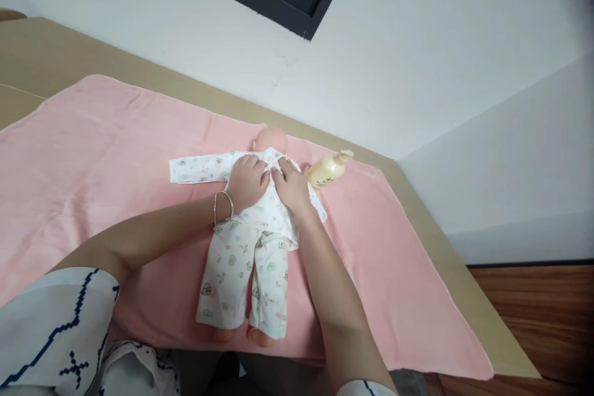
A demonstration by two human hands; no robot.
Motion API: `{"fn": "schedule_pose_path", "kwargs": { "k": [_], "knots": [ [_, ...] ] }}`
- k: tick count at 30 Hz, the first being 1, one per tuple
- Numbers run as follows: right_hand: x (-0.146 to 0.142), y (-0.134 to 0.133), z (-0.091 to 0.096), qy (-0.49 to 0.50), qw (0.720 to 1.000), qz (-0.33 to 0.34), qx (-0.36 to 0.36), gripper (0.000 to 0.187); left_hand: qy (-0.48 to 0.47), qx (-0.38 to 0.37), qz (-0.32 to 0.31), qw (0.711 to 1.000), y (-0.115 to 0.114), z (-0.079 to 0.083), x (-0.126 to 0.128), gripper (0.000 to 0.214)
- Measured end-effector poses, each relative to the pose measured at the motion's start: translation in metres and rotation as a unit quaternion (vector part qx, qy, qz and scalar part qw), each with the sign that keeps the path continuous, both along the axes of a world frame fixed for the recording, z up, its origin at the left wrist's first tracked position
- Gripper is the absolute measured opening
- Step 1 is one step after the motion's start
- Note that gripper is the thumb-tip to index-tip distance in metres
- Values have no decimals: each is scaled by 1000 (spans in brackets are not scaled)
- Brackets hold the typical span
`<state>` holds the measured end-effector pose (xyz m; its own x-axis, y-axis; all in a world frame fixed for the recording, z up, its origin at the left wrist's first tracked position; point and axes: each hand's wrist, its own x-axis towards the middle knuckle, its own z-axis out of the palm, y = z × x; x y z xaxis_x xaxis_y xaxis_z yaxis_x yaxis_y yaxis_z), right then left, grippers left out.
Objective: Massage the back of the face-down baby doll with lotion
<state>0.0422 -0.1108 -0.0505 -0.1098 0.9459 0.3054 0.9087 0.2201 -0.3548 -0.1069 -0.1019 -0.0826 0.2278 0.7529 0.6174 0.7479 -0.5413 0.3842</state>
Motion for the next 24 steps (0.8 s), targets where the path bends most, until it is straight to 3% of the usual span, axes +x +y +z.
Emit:
{"fn": "schedule_pose_path", "kwargs": {
  "k": [5, 14, 24],
  "knots": [
    [1, 2, -3, 0, 1000, -2, 21, 38, 12, -4, 19, 1000, 0, 1, 1, 28],
    [-17, -22, 18, -21, 996, -81, 10, 33, 10, -52, 32, 998, 5, 3, 3, 39],
    [-15, -10, 10, -15, 999, -48, -17, 41, 40, -12, 22, 999, 8, 3, 3, 19]
  ]
}}
